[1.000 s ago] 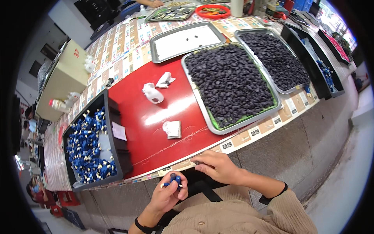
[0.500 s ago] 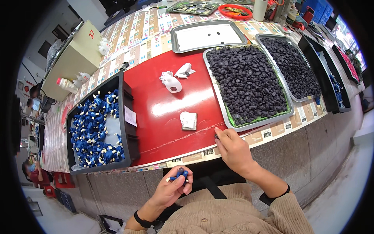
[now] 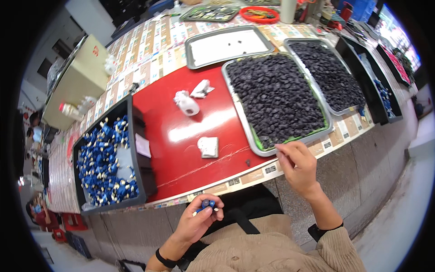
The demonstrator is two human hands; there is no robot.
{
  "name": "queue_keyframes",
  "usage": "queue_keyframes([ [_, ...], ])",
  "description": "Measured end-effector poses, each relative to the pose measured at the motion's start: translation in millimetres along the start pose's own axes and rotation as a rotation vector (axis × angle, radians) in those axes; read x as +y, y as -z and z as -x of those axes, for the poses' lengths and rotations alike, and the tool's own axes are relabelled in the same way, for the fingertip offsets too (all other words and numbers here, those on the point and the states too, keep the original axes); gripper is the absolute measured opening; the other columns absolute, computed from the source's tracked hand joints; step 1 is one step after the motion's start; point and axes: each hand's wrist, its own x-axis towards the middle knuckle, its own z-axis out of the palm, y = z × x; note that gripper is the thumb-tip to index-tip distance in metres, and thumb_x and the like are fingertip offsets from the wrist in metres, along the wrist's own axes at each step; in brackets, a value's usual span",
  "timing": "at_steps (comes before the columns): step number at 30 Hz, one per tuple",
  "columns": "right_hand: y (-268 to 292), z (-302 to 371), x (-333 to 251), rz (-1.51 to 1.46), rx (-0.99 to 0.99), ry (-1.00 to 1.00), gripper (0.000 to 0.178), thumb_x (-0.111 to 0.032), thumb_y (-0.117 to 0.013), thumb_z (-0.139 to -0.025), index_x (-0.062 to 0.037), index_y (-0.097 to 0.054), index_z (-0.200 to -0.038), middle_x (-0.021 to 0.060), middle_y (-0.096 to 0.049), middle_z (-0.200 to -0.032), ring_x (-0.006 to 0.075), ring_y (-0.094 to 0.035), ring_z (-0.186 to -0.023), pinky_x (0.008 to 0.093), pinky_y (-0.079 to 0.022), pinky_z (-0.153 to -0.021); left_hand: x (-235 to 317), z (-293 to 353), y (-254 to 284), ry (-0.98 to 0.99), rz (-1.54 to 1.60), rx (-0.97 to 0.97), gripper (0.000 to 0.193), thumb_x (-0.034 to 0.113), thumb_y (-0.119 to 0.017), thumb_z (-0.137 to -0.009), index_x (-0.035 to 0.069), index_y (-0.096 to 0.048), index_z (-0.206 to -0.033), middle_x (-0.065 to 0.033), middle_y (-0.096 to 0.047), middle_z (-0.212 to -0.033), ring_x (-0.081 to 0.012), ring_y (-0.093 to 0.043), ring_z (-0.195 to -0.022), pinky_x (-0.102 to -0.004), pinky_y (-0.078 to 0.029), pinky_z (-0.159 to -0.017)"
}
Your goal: Manually assembling small blue and white plastic components at a workshop table.
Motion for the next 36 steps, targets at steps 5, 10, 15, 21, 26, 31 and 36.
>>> queue_keyframes([
  [5,43,-33,36,0.187,0.282,0.033,0.017,0.005,-0.062,-0.081,-0.0016,-0.068,-0.096,0.0065,-0.060,-0.086,0.0103,-0.055,-0.067,0.0219,-0.043,-0.054,-2,2,2,-0.049,0.022,0.031,0.031,0.013,-0.059,-0.090,0.001,-0.049,-0.116,-0.0147,-0.054,-0.108,-0.0225,-0.057,-0.090,-0.0355,-0.048,-0.081],
  [10,112,-58,99,0.385,0.434,-0.077,0.017,0.000,-0.058,-0.083,-0.0040,-0.067,-0.097,0.0085,-0.061,-0.089,0.0176,-0.058,-0.077,0.0269,-0.047,-0.062,-4,-7,-8,-0.061,0.005,-0.087,0.027,0.009,-0.049,-0.095,0.001,-0.047,-0.120,-0.0141,-0.059,-0.106,-0.0206,-0.060,-0.088,-0.0316,-0.050,-0.079],
  [15,127,-84,164,0.590,0.328,0.010,0.015,-0.001,-0.060,-0.080,-0.0029,-0.067,-0.093,0.0116,-0.062,-0.090,0.0274,-0.058,-0.087,0.0347,-0.047,-0.076,-3,-10,-7,-0.078,-0.034,-0.102,0.027,0.008,-0.050,-0.094,0.000,-0.048,-0.120,-0.0171,-0.059,-0.114,-0.0200,-0.060,-0.087,-0.0313,-0.050,-0.078],
  [21,115,-119,187,0.588,0.191,-0.053,0.012,-0.004,-0.061,-0.078,-0.0039,-0.068,-0.087,0.0096,-0.064,-0.090,0.0297,-0.056,-0.090,0.0372,-0.046,-0.081,1,-7,-10,-0.110,-0.143,-0.071,0.025,0.007,-0.052,-0.093,0.000,-0.050,-0.117,-0.0172,-0.059,-0.115,-0.0194,-0.060,-0.086,-0.0311,-0.050,-0.077],
  [26,99,-140,175,0.678,-0.038,-0.176,0.013,-0.005,-0.063,-0.076,-0.0065,-0.070,-0.087,0.0083,-0.065,-0.092,0.0281,-0.056,-0.094,0.0372,-0.047,-0.085,4,-4,-11,-0.129,-0.146,-0.044,0.024,0.007,-0.054,-0.093,0.000,-0.051,-0.115,-0.0141,-0.058,-0.110,-0.0187,-0.060,-0.087,-0.0307,-0.050,-0.078],
  [31,93,-146,182,0.720,-0.055,-0.263,0.016,-0.005,-0.064,-0.076,-0.0055,-0.070,-0.091,0.0109,-0.065,-0.091,0.0291,-0.057,-0.099,0.0385,-0.047,-0.087,5,-6,-12,-0.107,-0.100,-0.025,0.023,0.007,-0.056,-0.092,0.000,-0.052,-0.114,-0.0126,-0.058,-0.107,-0.0183,-0.060,-0.086,-0.0308,-0.050,-0.077],
  [36,106,-150,189,0.565,-0.139,-0.228,0.015,-0.004,-0.064,-0.076,-0.0021,-0.069,-0.090,0.0165,-0.064,-0.087,0.0337,-0.061,-0.085,0.0403,-0.049,-0.081,3,-4,-4,-0.114,-0.097,-0.020,0.023,0.006,-0.056,-0.091,0.001,-0.052,-0.114,-0.0122,-0.059,-0.107,-0.0183,-0.060,-0.086,-0.0308,-0.051,-0.078],
])
